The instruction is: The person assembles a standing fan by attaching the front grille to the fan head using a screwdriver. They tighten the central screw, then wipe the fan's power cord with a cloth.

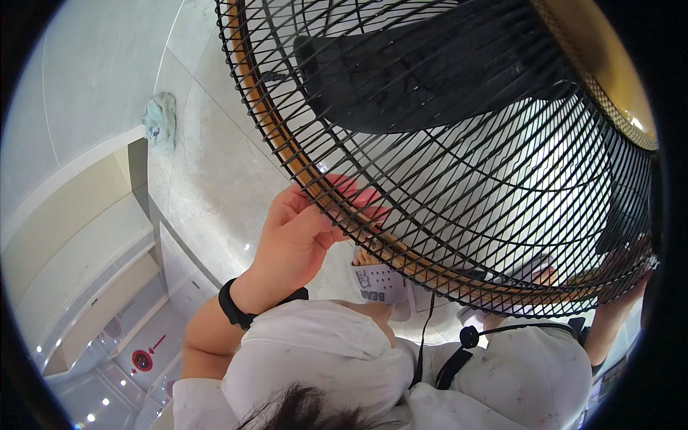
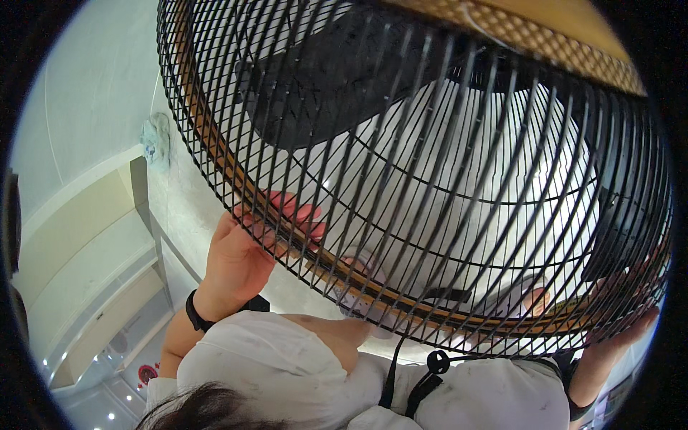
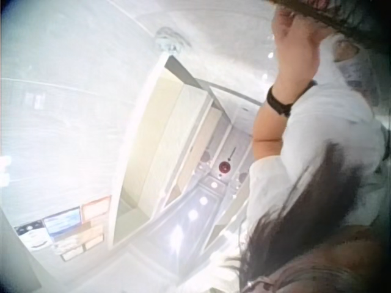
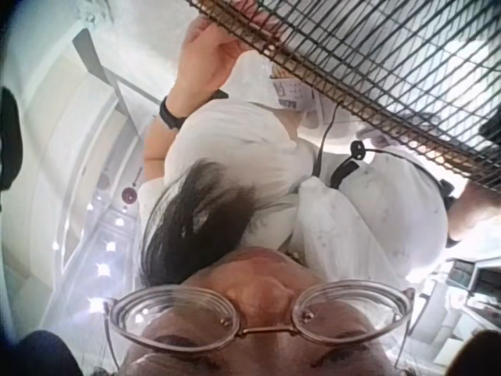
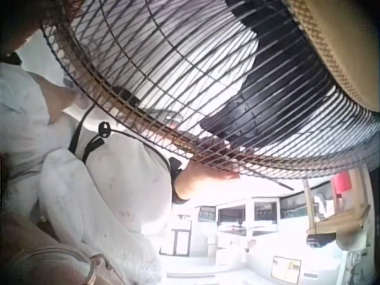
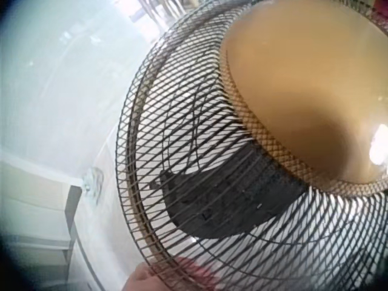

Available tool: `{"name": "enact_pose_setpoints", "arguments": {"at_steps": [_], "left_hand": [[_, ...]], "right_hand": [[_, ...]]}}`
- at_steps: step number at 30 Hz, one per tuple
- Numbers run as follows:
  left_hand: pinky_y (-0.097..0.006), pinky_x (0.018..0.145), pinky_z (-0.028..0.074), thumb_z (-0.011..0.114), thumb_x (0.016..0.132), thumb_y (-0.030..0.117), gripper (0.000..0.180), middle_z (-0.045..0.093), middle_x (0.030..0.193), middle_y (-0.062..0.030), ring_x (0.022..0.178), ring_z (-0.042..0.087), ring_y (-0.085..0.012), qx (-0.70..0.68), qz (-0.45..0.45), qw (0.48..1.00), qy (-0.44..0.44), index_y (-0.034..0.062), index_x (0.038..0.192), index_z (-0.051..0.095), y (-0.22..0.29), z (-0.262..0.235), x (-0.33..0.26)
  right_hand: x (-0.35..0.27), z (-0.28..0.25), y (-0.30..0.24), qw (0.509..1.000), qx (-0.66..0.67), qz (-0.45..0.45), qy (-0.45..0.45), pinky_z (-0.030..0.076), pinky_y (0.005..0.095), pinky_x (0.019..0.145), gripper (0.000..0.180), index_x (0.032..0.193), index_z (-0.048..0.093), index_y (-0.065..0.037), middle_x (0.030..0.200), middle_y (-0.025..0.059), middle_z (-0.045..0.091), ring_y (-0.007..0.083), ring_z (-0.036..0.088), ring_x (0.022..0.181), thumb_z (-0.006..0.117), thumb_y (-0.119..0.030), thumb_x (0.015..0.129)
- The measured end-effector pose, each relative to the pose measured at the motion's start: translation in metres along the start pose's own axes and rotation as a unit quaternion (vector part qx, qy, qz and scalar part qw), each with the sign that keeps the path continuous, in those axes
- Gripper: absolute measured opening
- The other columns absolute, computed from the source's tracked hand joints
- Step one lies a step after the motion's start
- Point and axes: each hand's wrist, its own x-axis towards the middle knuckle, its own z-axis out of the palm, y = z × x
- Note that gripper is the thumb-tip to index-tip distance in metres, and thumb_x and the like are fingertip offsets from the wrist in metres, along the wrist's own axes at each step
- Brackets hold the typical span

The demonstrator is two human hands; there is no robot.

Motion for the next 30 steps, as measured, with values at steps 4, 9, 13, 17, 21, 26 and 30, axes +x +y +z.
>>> {"name": "enact_pose_setpoints", "arguments": {"at_steps": [4,9,13,17,21,26,30], "left_hand": [[-0.054,0.094,0.047,0.050,0.089,0.007,0.025,0.058,0.113,-0.0177,0.110,0.056,-0.0365,0.023,0.020,1.000,0.003,0.0005,0.114,0.051,0.000,0.006,-0.001],[-0.055,0.092,0.047,0.047,0.088,0.001,0.027,0.058,0.112,-0.0177,0.110,0.057,-0.0367,0.018,0.024,1.000,0.004,0.0011,0.115,0.050,-0.002,0.002,-0.001],[-0.055,0.093,0.046,0.050,0.087,0.002,0.031,0.056,0.120,-0.0204,0.112,0.055,-0.0377,0.038,0.037,0.998,0.031,0.0014,0.118,0.047,-0.007,0.004,-0.003],[-0.050,0.094,0.045,0.056,0.082,0.000,0.037,0.055,0.123,-0.0207,0.116,0.053,-0.0379,0.058,0.022,0.998,0.030,-0.0002,0.118,0.048,-0.002,0.012,-0.009],[-0.040,0.085,0.049,0.055,0.080,-0.006,0.038,0.057,0.120,-0.0210,0.114,0.056,-0.0362,0.022,-0.045,0.996,0.071,0.0006,0.116,0.049,0.009,0.015,-0.011],[-0.040,0.080,0.050,0.050,0.079,-0.010,0.037,0.061,0.113,-0.0210,0.111,0.058,-0.0358,-0.014,-0.029,0.997,0.074,0.0011,0.114,0.049,0.009,0.016,-0.007],[-0.048,0.093,0.047,0.048,0.077,-0.012,0.039,0.062,0.108,-0.0201,0.111,0.057,-0.0363,-0.018,-0.007,0.998,0.056,0.0023,0.113,0.048,0.005,0.016,-0.006]], "right_hand": [[0.005,0.030,-0.005,1.000,0.017,0.017,0.008,0.052,0.0353,0.089,0.071,0.138,0.038,-0.009,0.133,0.0090,0.049,0.0213,0.055,0.114,0.030,-0.062,0.091],[0.005,0.041,-0.009,0.999,0.025,0.028,0.014,0.052,0.0351,0.088,0.069,0.137,0.038,-0.008,0.131,0.0099,0.049,0.0216,0.055,0.112,0.032,-0.059,0.091],[0.004,0.045,-0.008,0.999,0.028,0.032,0.017,0.052,0.0350,0.087,0.067,0.136,0.038,-0.007,0.130,0.0107,0.049,0.0219,0.056,0.111,0.033,-0.056,0.091],[0.004,0.051,-0.007,0.999,0.030,0.038,0.014,0.053,0.0348,0.086,0.066,0.135,0.038,-0.006,0.129,0.0114,0.050,0.0221,0.056,0.110,0.035,-0.054,0.091],[0.004,0.054,-0.009,0.999,0.030,0.038,0.011,0.053,0.0347,0.085,0.064,0.135,0.038,-0.005,0.127,0.0121,0.050,0.0224,0.057,0.108,0.036,-0.051,0.091],[0.003,0.055,-0.010,0.999,0.029,0.039,0.008,0.054,0.0345,0.084,0.063,0.134,0.038,-0.003,0.126,0.0131,0.051,0.0227,0.057,0.106,0.038,-0.048,0.090],[0.001,0.054,-0.009,0.999,0.033,0.039,0.007,0.054,0.0343,0.083,0.061,0.133,0.038,-0.002,0.125,0.0138,0.051,0.0230,0.058,0.105,0.040,-0.046,0.090]]}}
